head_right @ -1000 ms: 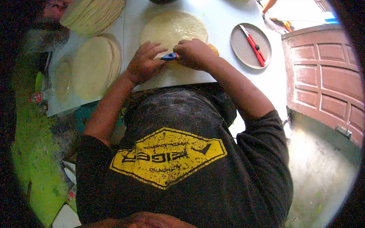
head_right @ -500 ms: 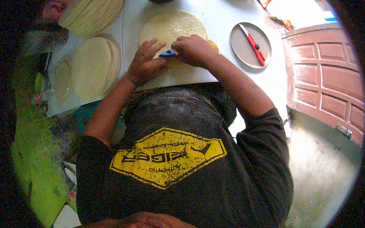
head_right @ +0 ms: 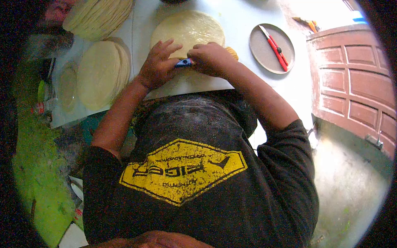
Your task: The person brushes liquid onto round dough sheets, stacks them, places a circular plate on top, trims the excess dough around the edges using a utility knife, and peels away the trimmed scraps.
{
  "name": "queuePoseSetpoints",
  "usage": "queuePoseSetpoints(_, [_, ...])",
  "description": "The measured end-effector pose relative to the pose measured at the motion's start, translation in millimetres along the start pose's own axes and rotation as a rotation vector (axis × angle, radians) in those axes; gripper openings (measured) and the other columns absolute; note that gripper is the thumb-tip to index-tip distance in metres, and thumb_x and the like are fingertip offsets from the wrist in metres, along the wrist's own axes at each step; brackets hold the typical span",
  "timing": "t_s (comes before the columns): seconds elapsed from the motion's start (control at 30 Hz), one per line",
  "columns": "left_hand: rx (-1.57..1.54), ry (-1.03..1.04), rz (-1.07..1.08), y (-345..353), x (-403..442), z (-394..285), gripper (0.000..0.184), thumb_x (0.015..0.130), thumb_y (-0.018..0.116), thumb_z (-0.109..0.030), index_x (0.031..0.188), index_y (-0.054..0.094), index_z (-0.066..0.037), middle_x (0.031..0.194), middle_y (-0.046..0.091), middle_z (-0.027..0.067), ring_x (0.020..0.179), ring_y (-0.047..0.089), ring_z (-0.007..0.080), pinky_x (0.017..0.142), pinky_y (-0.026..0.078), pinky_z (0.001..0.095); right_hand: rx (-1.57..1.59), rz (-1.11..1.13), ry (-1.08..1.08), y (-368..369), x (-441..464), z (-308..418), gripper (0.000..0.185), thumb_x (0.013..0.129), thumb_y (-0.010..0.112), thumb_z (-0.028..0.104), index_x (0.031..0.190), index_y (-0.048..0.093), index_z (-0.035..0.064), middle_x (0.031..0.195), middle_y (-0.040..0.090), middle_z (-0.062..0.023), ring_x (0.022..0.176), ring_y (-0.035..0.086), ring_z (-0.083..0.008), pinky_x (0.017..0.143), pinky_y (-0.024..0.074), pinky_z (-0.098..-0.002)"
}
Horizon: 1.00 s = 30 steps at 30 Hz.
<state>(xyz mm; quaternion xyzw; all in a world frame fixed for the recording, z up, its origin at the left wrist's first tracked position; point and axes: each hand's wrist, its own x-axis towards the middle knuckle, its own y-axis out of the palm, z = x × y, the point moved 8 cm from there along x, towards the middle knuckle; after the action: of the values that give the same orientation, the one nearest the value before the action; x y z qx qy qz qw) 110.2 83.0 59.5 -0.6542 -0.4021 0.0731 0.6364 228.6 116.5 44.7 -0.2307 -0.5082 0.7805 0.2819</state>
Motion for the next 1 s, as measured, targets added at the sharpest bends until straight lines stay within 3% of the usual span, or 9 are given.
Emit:
queuePoseSetpoints(0.17, [-0.153, -0.038, -0.100, -5, -17, -4, 0.022, 0.075, 0.075, -0.027, 0.093, 0.067, -0.017, 0.141, 0.048, 0.0074, 0.136, 0.039, 0.0328, 0.115, 0.027, 0.0510, -0.016, -0.043, -0.019, -7, 4, -5, 0.018, 0.081, 0.067, 0.023, 0.092, 0.064, 0.0085, 0.091, 0.066, -0.0132, 0.084, 0.066, -0.0355, 0.075, 0.0529, -0.0470])
queuePoseSetpoints(0.37, [-0.004, 0.001, -0.095, -2, -10, -10, 0.017, 0.075, 0.076, -0.030, 0.084, 0.066, -0.019, 0.145, 0.045, 0.0033, 0.139, 0.035, 0.0316, 0.118, 0.019, 0.0486, -0.009, -0.043, -0.004, -6, 5, -7, 0.018, 0.082, 0.067, 0.023, 0.093, 0.063, 0.0086, 0.091, 0.066, -0.0137, 0.083, 0.066, -0.0360, 0.075, 0.0526, -0.0472])
queuePoseSetpoints(0.57, [0.026, 0.028, -0.108, -1, -6, -13, 0.011, 0.078, 0.073, -0.028, 0.080, 0.066, -0.020, 0.143, 0.048, 0.0026, 0.136, 0.038, 0.0309, 0.117, 0.021, 0.0478, 0.019, 0.004, 0.005, -4, -3, -5, 0.024, 0.081, 0.069, 0.027, 0.097, 0.064, 0.0097, 0.091, 0.066, -0.0142, 0.086, 0.065, -0.0367, 0.076, 0.0525, -0.0474])
queuePoseSetpoints(0.8, [0.014, 0.014, -0.076, -2, 2, -6, 0.010, 0.078, 0.072, -0.026, 0.081, 0.067, -0.017, 0.140, 0.051, 0.0052, 0.134, 0.041, 0.0324, 0.116, 0.024, 0.0485, 0.036, 0.014, 0.026, 1, -8, -2, 0.022, 0.079, 0.072, 0.021, 0.096, 0.065, 0.0088, 0.093, 0.064, -0.0131, 0.087, 0.064, -0.0356, 0.077, 0.0514, -0.0453])
queuePoseSetpoints(1.0, [-0.129, -0.067, -0.118, -5, -5, -2, 0.019, 0.074, 0.075, -0.028, 0.087, 0.068, -0.017, 0.141, 0.049, 0.0060, 0.135, 0.040, 0.0331, 0.114, 0.027, 0.0498, 0.029, -0.015, 0.024, -2, -2, -8, 0.019, 0.080, 0.070, 0.022, 0.094, 0.065, 0.0094, 0.093, 0.065, -0.0138, 0.085, 0.065, -0.0368, 0.076, 0.0521, -0.0465])
